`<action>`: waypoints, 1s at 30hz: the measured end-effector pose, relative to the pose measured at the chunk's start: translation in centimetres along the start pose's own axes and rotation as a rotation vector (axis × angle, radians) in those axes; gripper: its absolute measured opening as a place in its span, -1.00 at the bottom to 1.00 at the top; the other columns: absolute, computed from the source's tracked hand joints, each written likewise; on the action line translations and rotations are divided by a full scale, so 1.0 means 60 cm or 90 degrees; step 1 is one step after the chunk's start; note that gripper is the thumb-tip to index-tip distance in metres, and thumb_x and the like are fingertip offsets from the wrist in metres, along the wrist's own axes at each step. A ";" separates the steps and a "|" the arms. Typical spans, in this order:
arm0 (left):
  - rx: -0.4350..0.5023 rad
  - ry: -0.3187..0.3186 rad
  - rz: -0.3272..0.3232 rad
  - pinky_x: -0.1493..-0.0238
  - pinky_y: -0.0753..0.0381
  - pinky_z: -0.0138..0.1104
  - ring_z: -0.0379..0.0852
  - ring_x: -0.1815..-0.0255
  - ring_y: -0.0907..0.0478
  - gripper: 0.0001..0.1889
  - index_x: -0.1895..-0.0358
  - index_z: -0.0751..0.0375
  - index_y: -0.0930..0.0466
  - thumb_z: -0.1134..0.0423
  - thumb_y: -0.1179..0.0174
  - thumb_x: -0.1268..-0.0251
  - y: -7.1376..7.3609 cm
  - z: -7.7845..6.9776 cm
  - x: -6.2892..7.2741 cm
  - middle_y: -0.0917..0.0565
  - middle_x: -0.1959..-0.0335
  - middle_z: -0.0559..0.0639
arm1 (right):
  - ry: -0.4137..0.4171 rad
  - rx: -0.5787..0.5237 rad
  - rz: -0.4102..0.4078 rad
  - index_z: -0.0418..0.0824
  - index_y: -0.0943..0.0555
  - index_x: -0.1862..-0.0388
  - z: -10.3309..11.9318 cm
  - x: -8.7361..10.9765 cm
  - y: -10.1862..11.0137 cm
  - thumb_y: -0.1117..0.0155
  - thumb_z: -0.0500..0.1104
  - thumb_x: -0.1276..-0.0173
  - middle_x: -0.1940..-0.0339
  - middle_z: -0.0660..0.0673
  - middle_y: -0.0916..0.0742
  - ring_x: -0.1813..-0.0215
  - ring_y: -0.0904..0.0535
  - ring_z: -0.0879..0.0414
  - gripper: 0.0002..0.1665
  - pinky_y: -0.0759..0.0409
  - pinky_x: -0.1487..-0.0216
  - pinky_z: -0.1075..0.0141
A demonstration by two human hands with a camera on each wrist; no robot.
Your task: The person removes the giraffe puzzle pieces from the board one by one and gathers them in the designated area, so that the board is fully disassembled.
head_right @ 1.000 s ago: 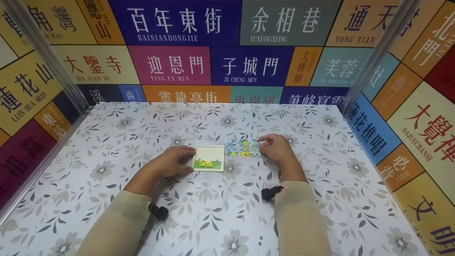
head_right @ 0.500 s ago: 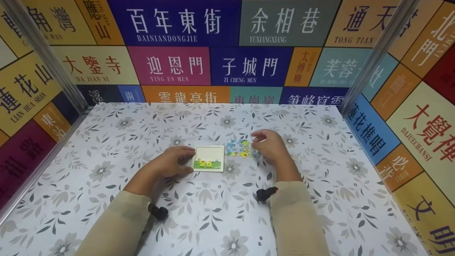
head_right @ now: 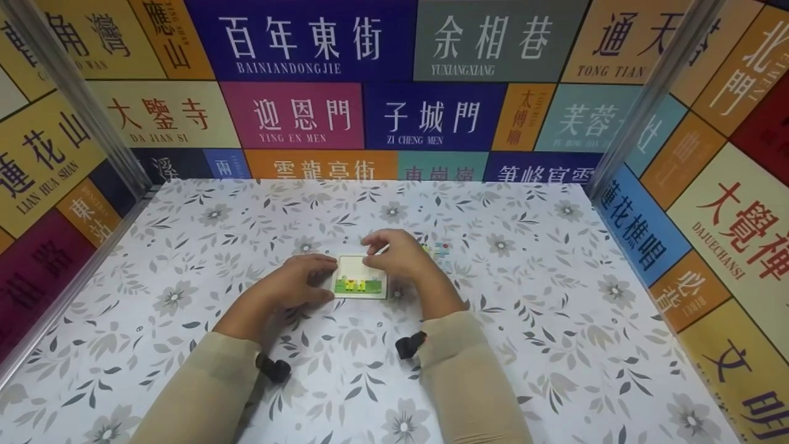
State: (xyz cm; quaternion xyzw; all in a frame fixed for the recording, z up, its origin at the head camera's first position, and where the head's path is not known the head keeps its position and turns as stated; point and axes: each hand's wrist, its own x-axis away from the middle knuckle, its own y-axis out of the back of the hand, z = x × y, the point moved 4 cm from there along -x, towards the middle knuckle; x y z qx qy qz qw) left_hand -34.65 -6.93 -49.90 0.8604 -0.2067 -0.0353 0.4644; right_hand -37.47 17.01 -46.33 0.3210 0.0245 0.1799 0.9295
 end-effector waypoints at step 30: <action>0.010 -0.031 -0.018 -0.73 -0.21 -0.01 0.16 -0.70 -0.25 -0.31 -0.48 0.06 -0.58 0.09 -0.50 -0.26 0.000 0.000 0.004 -0.51 -0.59 -0.07 | -0.045 0.068 0.133 -0.08 -0.80 -0.12 0.003 -0.024 -0.094 -0.64 -0.21 -0.17 0.06 -0.04 -0.81 0.07 -0.66 0.13 -0.51 -0.65 -0.03 0.25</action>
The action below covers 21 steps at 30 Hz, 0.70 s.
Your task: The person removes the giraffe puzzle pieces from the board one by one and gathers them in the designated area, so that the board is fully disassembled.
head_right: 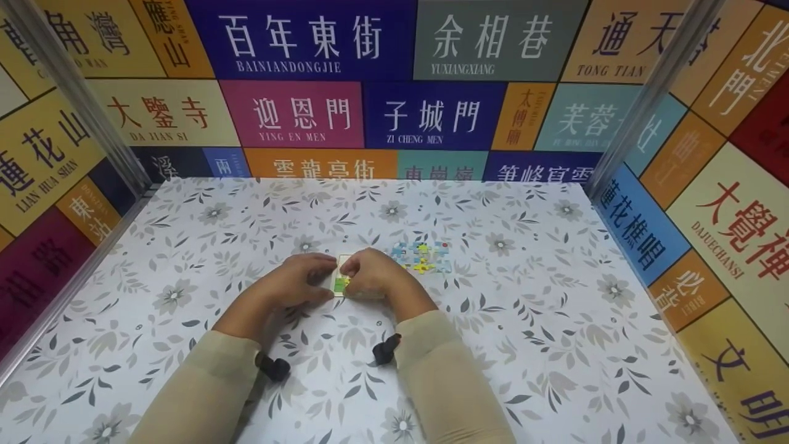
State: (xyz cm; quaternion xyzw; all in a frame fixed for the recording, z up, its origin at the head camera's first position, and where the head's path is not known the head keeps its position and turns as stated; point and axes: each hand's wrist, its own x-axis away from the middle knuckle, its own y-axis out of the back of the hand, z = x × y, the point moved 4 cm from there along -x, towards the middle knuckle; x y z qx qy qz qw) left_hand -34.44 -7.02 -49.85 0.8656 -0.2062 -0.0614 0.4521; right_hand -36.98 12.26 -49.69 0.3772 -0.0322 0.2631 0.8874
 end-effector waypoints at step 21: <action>-0.020 0.017 0.020 -0.75 -0.17 0.01 0.16 -0.72 -0.23 -0.31 -0.52 0.03 -0.54 0.06 -0.47 -0.33 0.000 -0.002 -0.001 -0.48 -0.61 -0.05 | 0.019 -0.044 -0.026 -0.09 -0.78 -0.05 -0.002 0.001 -0.002 -0.32 -0.23 -0.44 0.15 -0.02 -0.78 0.17 -0.63 0.14 -0.74 -0.61 0.17 0.32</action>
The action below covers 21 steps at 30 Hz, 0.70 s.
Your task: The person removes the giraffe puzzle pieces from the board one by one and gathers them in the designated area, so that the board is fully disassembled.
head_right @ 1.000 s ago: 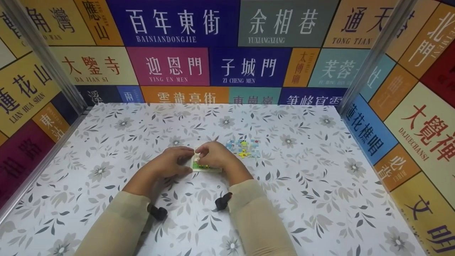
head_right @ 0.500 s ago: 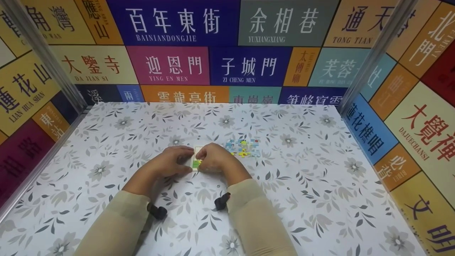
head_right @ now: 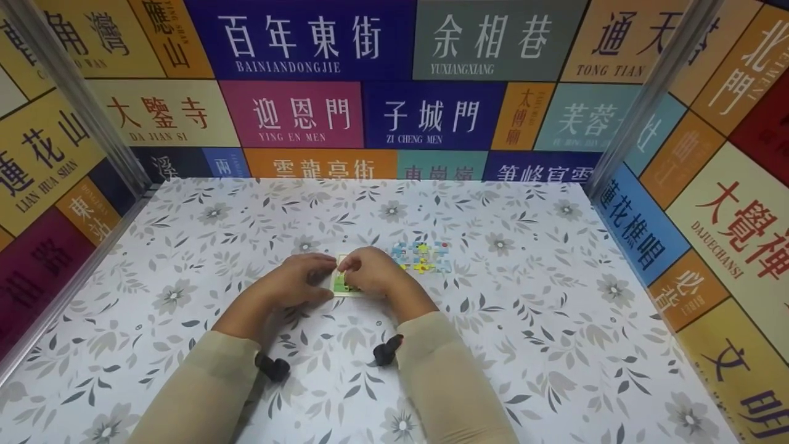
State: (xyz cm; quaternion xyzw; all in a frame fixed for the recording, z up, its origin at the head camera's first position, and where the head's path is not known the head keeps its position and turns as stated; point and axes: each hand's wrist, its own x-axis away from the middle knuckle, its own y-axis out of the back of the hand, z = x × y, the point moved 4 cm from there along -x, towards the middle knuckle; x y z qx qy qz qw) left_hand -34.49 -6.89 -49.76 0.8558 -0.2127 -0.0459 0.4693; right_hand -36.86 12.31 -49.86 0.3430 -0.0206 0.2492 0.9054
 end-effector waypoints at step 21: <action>0.020 -0.005 -0.011 -0.76 -0.14 -0.02 0.14 -0.72 -0.22 -0.29 -0.51 0.05 -0.55 0.06 -0.49 -0.28 0.000 0.000 0.003 -0.50 -0.60 -0.07 | 0.023 -0.071 -0.064 -0.17 -0.81 -0.13 -0.009 0.024 0.052 -0.42 -0.19 -0.41 0.10 -0.09 -0.84 0.17 -0.75 0.17 -0.66 -0.71 0.12 0.34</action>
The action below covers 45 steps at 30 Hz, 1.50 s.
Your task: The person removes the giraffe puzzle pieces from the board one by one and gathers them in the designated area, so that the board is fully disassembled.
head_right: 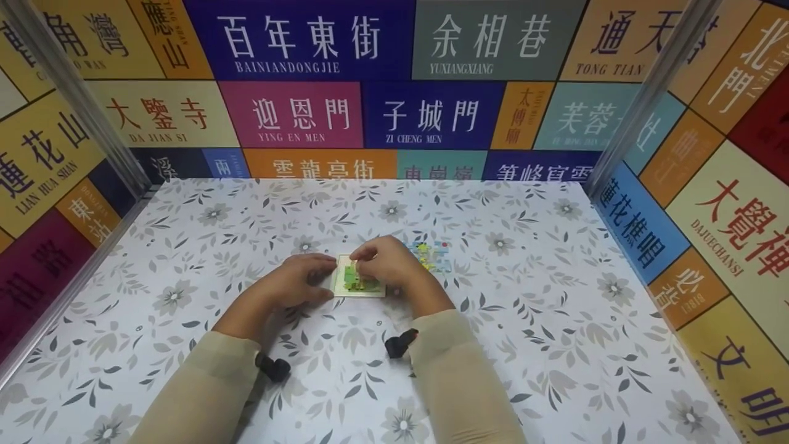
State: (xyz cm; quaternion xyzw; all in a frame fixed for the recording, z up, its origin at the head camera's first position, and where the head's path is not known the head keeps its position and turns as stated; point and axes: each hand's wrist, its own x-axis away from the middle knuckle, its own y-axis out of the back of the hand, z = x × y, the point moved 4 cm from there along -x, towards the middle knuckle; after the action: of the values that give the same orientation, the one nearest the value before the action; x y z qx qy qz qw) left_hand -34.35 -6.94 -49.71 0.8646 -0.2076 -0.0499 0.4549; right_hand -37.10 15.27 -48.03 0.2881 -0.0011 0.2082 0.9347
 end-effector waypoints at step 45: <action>0.014 0.007 -0.006 -0.77 -0.12 0.01 0.14 -0.72 -0.23 -0.29 -0.50 0.02 -0.56 0.10 -0.51 -0.26 -0.001 0.000 0.001 -0.48 -0.61 -0.07 | -0.099 0.060 -0.042 -0.17 -0.70 -0.25 -0.073 0.043 0.095 -0.42 -0.19 -0.38 0.09 -0.13 -0.78 0.18 -0.73 0.06 -0.55 -0.69 0.19 0.25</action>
State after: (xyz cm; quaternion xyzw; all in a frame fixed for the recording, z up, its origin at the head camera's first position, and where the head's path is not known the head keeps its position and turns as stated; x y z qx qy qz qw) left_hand -34.26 -6.95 -49.76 0.8707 -0.2015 -0.0453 0.4463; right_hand -37.47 22.88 -48.31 0.3469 -0.0547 0.1542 0.9235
